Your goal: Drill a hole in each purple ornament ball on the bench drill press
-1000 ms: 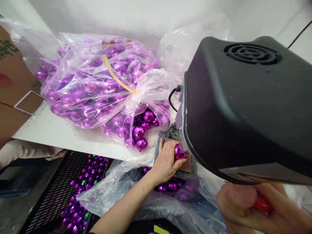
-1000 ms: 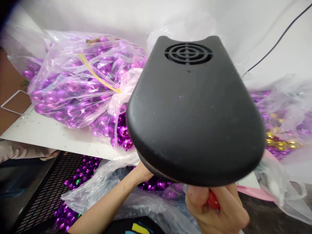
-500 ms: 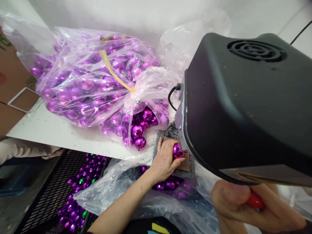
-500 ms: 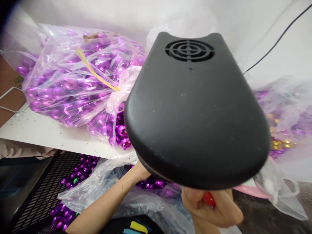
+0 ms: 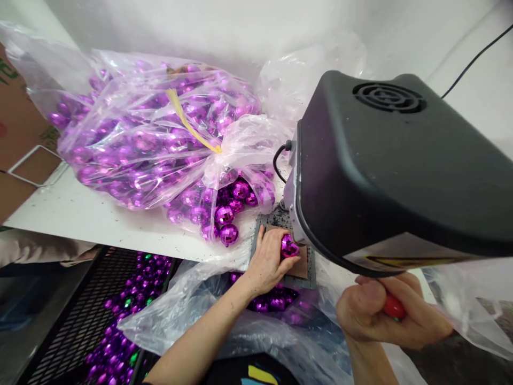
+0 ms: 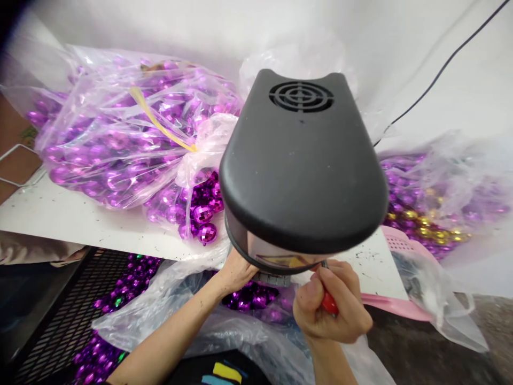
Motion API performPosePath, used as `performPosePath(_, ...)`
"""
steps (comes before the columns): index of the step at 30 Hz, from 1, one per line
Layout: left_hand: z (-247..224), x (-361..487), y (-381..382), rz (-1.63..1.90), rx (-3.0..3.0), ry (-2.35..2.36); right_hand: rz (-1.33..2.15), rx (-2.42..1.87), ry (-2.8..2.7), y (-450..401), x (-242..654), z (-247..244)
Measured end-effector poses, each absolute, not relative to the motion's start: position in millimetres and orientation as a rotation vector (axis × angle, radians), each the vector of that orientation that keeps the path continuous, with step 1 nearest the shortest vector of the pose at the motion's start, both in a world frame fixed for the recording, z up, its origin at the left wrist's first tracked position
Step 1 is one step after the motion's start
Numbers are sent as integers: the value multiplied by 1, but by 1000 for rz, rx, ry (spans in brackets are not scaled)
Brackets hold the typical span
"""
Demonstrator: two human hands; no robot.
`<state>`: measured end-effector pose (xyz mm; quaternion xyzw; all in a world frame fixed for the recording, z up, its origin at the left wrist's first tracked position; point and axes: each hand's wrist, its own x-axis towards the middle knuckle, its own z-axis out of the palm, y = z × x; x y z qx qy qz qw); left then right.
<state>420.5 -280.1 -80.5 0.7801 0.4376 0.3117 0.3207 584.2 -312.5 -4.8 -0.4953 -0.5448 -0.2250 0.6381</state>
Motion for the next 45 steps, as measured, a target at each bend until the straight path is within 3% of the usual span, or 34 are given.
performPosePath(45,-78,420,-280,829,2012,1156,-397,-1098,-1239,-316,587,-33)
